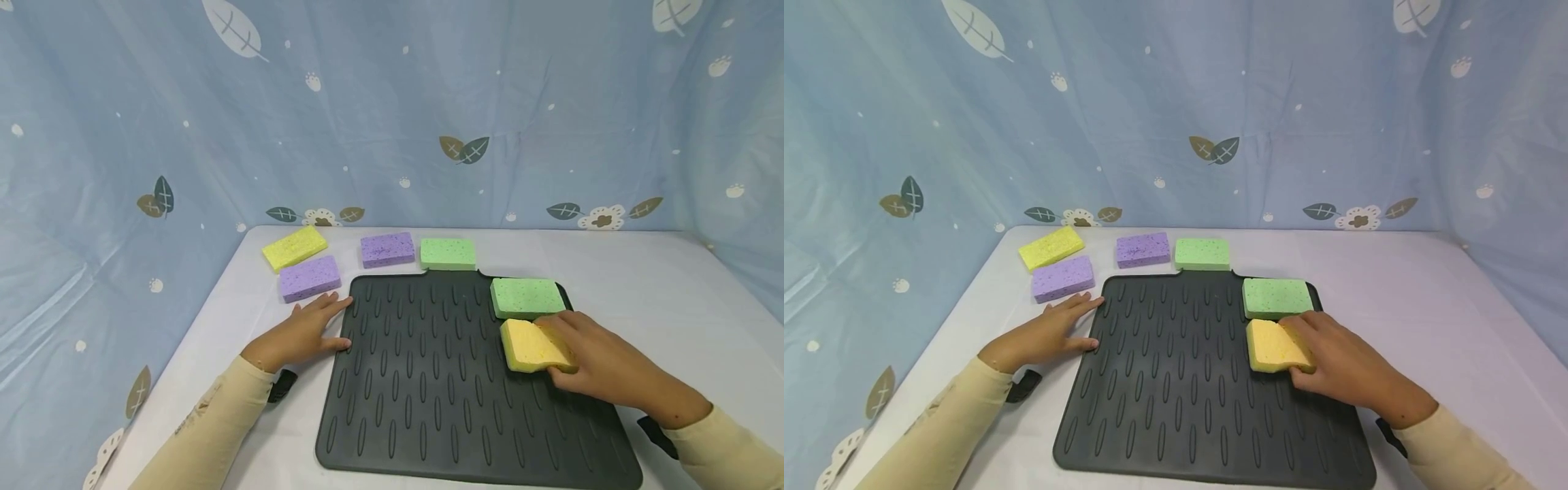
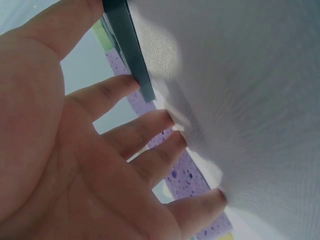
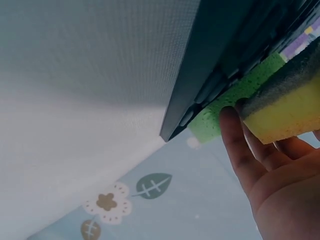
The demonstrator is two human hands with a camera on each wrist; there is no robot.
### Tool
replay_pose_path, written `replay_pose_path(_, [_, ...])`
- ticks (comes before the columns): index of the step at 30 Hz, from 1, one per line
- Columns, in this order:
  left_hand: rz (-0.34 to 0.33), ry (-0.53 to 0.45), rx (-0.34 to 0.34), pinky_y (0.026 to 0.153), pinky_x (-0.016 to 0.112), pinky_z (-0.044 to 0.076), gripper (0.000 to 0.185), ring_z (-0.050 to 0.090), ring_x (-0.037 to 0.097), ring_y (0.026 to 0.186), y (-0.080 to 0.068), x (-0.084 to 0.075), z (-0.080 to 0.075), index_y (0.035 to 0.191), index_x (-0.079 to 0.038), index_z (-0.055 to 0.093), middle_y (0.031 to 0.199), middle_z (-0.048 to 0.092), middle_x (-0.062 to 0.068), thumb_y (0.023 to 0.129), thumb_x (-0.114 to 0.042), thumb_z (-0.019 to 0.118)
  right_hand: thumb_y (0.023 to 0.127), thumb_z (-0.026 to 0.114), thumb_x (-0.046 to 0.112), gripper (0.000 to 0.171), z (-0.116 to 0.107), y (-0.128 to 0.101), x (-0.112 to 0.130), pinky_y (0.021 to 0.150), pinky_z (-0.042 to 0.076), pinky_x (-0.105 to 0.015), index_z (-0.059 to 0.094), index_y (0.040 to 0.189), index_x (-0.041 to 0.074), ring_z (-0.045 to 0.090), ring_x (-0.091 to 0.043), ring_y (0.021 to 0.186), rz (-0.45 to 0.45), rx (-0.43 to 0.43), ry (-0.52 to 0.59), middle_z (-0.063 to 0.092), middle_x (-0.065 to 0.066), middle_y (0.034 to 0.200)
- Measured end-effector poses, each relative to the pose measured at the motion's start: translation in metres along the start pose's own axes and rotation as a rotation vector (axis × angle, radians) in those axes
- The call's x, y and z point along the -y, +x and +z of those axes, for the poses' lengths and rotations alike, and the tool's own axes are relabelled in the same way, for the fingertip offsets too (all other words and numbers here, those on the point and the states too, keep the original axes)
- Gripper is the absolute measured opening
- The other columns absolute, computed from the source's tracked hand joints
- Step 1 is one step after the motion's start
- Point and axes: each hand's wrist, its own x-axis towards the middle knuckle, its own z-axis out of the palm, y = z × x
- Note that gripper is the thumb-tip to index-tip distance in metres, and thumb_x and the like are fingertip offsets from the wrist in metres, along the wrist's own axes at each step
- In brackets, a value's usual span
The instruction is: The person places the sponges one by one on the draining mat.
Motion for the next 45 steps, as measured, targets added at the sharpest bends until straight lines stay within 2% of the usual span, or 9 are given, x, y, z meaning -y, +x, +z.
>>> replay_pose_path(8, [-0.002,-0.006,0.000,0.113,0.076,0.015,0.081,0.021,0.040,0.153,-0.001,0.000,0.000,0.157,-0.012,0.033,0.163,0.026,0.023,0.091,-0.042,0.071,0.078,0.080,0.027,0.060,0.003,0.000,0.001,0.075,0.051,-0.040,0.057,0.131,0.010,0.058,-0.018,0.095,-0.003,0.025,0.012,0.062,-0.012,0.121])
replay_pose_path(29, [-0.007,-0.007,0.002,0.114,0.075,0.015,0.081,0.022,0.040,0.152,0.000,-0.002,-0.001,0.157,-0.013,0.033,0.163,0.027,0.023,0.092,-0.043,0.070,0.076,0.082,0.030,0.062,0.007,-0.001,-0.001,0.071,0.050,-0.036,0.059,0.130,0.010,0.055,-0.012,0.089,-0.021,0.023,-0.050,0.062,-0.007,0.113])
replay_pose_path(39, [-0.011,0.002,-0.004,0.113,0.076,0.017,0.081,0.023,0.040,0.152,-0.001,0.000,0.000,0.157,-0.014,0.034,0.162,0.028,0.022,0.091,-0.044,0.070,0.079,0.082,0.031,0.064,0.007,-0.001,-0.002,0.074,0.052,-0.039,0.057,0.134,0.009,0.057,-0.014,0.094,-0.005,0.064,-0.035,0.061,-0.007,0.118])
replay_pose_path(42, [-0.018,0.001,-0.001,0.114,0.075,0.016,0.081,0.022,0.039,0.153,-0.002,-0.001,0.000,0.157,-0.014,0.033,0.163,0.027,0.022,0.091,-0.044,0.070,0.081,0.081,0.035,0.064,0.004,0.000,-0.002,0.077,0.052,-0.041,0.056,0.135,0.012,0.058,-0.016,0.097,-0.005,0.081,-0.037,0.060,-0.007,0.120])
replay_pose_path(45, [-0.010,-0.004,0.002,0.114,0.075,0.015,0.082,0.022,0.039,0.153,-0.002,-0.001,0.000,0.157,-0.014,0.033,0.163,0.026,0.021,0.091,-0.044,0.070,0.083,0.079,0.048,0.066,-0.003,0.000,-0.002,0.082,0.054,-0.046,0.058,0.136,0.015,0.061,-0.022,0.104,0.001,0.099,-0.036,0.061,-0.007,0.123])
